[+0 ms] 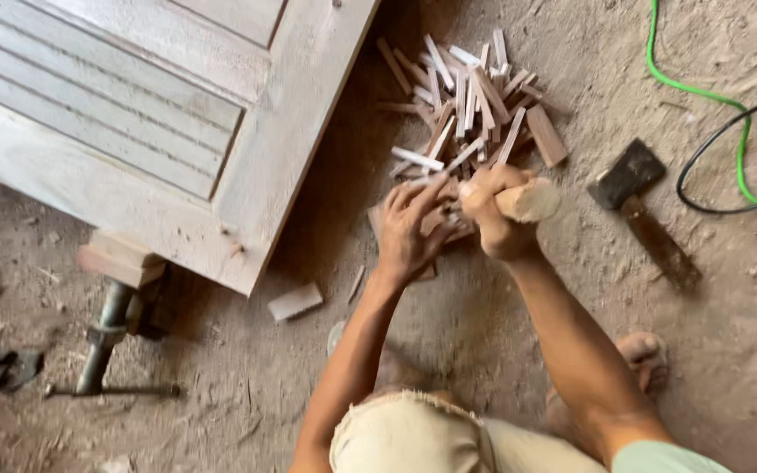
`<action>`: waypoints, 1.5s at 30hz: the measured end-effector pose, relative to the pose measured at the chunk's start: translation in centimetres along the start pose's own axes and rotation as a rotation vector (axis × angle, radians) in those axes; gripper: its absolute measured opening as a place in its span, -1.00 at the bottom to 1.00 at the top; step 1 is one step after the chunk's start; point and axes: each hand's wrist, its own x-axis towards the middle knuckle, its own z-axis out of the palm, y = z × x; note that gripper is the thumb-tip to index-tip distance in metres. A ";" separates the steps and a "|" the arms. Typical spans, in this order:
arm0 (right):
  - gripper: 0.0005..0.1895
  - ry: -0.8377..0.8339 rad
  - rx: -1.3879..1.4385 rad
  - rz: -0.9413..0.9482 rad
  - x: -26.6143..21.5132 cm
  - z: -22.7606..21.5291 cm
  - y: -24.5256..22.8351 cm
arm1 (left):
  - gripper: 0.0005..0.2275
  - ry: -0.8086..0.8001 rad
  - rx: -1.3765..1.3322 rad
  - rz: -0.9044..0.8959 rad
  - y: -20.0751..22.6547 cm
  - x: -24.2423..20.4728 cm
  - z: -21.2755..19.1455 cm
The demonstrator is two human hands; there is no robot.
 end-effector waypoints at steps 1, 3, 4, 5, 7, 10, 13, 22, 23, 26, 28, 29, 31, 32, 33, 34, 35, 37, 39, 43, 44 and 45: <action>-0.78 -0.027 -0.032 -0.019 -0.7 -0.4 1.8 | -0.46 0.007 0.003 -0.003 -0.8 0.2 0.2; -0.84 -0.082 -0.092 -0.036 -1.5 -0.7 4.5 | -0.51 0.017 0.014 0.035 -1.9 0.3 0.4; -0.79 -0.089 -0.076 0.041 -2.3 -0.7 5.1 | -0.55 0.014 0.014 0.071 -2.4 -0.1 0.7; -0.73 -0.097 -0.060 0.119 -3.0 -0.5 5.4 | -0.58 0.011 0.014 0.107 -2.8 -0.8 0.9; -0.66 -0.067 -0.016 0.139 -1.9 0.2 6.0 | -0.67 0.061 -0.053 0.008 -3.7 -0.2 1.0; -0.66 0.065 0.011 0.085 -1.2 1.3 5.2 | -0.76 0.146 -0.527 -0.227 -5.7 0.6 0.5; -0.69 0.282 -0.027 0.145 -0.7 1.6 3.6 | -0.77 0.174 -0.958 -0.437 -7.8 2.0 -0.8; -0.65 0.697 0.193 0.342 1.7 -3.5 -2.2 | -0.61 0.078 -1.230 -0.591 -7.2 8.5 0.9; -0.66 0.714 0.217 0.363 2.0 -3.9 -2.9 | -0.61 0.103 -1.181 -0.606 -7.1 8.9 1.3; -0.68 0.745 0.244 0.364 2.4 -5.1 -4.7 | -0.59 0.062 -1.182 -0.672 -6.9 9.1 2.1; -0.68 0.770 0.249 0.359 2.2 -5.9 -5.4 | -0.59 0.072 -1.200 -0.662 -6.6 8.8 2.1; -0.68 0.787 0.253 0.363 2.1 -6.3 -5.5 | -0.58 0.079 -1.208 -0.658 -6.3 8.8 2.0; -0.67 0.815 0.259 0.368 1.8 -7.3 -5.5 | -0.56 0.088 -1.187 -0.645 -5.2 9.1 1.9; -0.68 0.827 0.262 0.369 1.7 -7.8 -5.5 | -0.55 0.092 -1.177 -0.640 -4.5 9.2 1.8; -0.69 0.838 0.264 0.371 1.6 -8.3 -5.4 | -0.53 0.070 -1.045 -0.637 -3.8 9.4 1.8; -0.69 0.852 0.267 0.354 1.5 -8.8 -5.4 | -0.51 0.045 -0.915 -0.630 -3.0 9.5 2.0; -0.68 0.866 0.270 0.338 1.5 -9.4 -5.4 | -0.48 0.021 -0.785 -0.621 -2.4 9.5 2.2; -0.68 0.895 0.252 0.297 1.5 -10.5 -5.7 | -0.43 0.021 -0.389 -0.299 -1.3 8.8 3.1; -0.68 0.920 0.214 0.253 1.5 -11.4 -6.2 | -0.50 -0.061 -0.082 -0.007 -1.0 8.2 4.9; -0.67 0.930 0.172 0.185 1.7 -12.6 -7.5 | -0.70 -0.506 0.347 0.308 -2.0 9.7 11.4; -0.68 0.935 0.175 0.183 1.6 -12.6 -7.8 | -0.72 -0.644 0.453 0.332 -2.3 10.1 13.0; -0.69 0.940 0.178 0.180 1.4 -12.5 -8.1 | -0.68 -0.623 0.534 0.441 -2.4 10.6 14.5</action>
